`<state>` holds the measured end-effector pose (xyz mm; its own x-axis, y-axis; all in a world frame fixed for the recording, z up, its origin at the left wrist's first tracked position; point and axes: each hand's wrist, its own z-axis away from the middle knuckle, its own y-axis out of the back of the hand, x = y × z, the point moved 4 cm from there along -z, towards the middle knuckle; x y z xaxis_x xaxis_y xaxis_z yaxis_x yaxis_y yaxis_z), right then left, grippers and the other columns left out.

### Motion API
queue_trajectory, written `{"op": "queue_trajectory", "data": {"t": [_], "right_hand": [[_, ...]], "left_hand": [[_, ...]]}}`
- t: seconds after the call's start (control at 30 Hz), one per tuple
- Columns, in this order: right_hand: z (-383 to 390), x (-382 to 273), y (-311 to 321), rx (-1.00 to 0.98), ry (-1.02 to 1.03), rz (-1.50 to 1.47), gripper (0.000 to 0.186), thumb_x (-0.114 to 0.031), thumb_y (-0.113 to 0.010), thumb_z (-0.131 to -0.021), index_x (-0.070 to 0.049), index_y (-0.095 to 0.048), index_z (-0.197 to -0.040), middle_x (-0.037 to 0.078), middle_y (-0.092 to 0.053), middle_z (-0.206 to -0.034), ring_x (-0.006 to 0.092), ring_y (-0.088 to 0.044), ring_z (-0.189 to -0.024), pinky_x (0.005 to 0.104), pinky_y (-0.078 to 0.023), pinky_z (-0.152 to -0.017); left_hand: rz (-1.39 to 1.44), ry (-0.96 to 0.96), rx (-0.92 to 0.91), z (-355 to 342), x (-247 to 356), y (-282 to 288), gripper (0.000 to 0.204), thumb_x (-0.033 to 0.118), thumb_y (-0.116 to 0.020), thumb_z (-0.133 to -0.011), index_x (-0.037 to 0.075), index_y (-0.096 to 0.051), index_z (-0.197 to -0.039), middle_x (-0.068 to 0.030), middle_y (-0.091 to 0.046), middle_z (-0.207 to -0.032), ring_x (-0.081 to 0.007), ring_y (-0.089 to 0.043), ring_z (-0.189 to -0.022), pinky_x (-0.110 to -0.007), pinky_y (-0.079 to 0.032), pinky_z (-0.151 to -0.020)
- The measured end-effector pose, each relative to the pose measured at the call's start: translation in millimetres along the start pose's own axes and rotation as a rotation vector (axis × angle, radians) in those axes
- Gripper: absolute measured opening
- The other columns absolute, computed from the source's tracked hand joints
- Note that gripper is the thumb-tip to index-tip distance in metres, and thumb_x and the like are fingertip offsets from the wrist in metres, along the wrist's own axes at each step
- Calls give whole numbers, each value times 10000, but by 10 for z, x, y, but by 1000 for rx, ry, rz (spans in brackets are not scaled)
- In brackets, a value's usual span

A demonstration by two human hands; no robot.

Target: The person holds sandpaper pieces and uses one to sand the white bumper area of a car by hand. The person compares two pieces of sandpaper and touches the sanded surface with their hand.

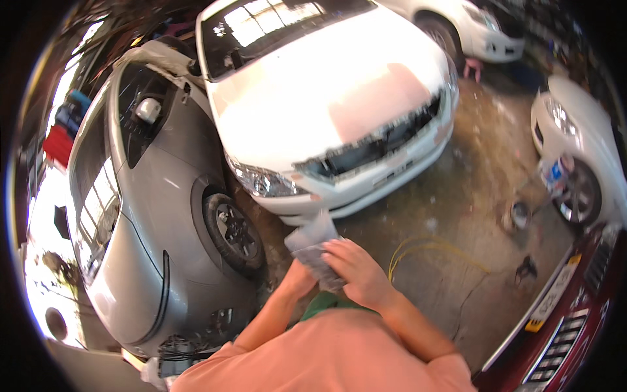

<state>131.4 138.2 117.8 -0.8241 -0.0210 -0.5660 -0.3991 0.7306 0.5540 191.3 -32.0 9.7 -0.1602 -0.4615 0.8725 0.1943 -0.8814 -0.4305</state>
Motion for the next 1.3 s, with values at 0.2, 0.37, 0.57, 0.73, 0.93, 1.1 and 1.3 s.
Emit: {"op": "queue_trajectory", "data": {"t": [0.2,0.37,0.57,0.73,0.93,1.1,1.3], "right_hand": [[5,-369,-103,71,159,11,462,-44,-657,-839,48,-574,-1284,183,-596,-1323,339,-581,-1252,492,-475,-1068],[87,-258,-164,156,30,30,462,-31,-602,-852,26,-562,-1308,160,-563,-1337,324,-576,-1228,485,-480,-1065],[134,-124,-320,171,-60,12,591,41,-649,-725,18,-565,-1309,164,-568,-1347,353,-576,-1233,486,-480,-1068],[114,10,-409,176,-125,-16,667,107,-630,-655,8,-566,-1311,174,-572,-1348,364,-570,-1244,478,-474,-1080],[130,248,-434,193,-239,-39,655,125,-570,-679,21,-547,-1325,174,-565,-1343,363,-553,-1260,448,-478,-1058],[110,377,-398,180,-213,-19,581,104,-552,-720,22,-580,-1295,170,-578,-1341,356,-557,-1265,436,-482,-1054],[-62,-283,-449,82,104,-35,423,-8,-556,-818,18,-627,-1234,149,-613,-1296,328,-590,-1215,440,-486,-1056]], "left_hand": [[57,113,-170,-120,-122,186,356,153,-622,-970,49,-571,-1307,-73,-567,-1339,-186,-560,-1201,-339,-461,-1028],[-24,134,-221,-161,-153,137,376,150,-639,-960,45,-565,-1314,-78,-574,-1331,-196,-561,-1204,-346,-461,-1024],[-172,62,-145,-48,-28,53,402,146,-659,-948,40,-557,-1322,-84,-582,-1320,-208,-563,-1207,-355,-461,-1020],[-596,-143,-160,47,146,-12,389,104,-646,-942,21,-556,-1311,-92,-588,-1315,-233,-565,-1210,-361,-454,-1019],[-721,-172,-36,92,364,-157,402,-6,-630,-866,6,-570,-1263,-78,-617,-1208,-190,-567,-1136,-345,-469,-965],[-363,-87,-51,178,410,-164,465,41,-651,-864,6,-536,-1313,-81,-569,-1302,-201,-533,-1214,-334,-424,-1042],[-322,-12,-310,-8,-13,492,506,138,-673,-913,17,-513,-1377,-79,-555,-1370,-193,-529,-1252,-335,-435,-1049]]}}
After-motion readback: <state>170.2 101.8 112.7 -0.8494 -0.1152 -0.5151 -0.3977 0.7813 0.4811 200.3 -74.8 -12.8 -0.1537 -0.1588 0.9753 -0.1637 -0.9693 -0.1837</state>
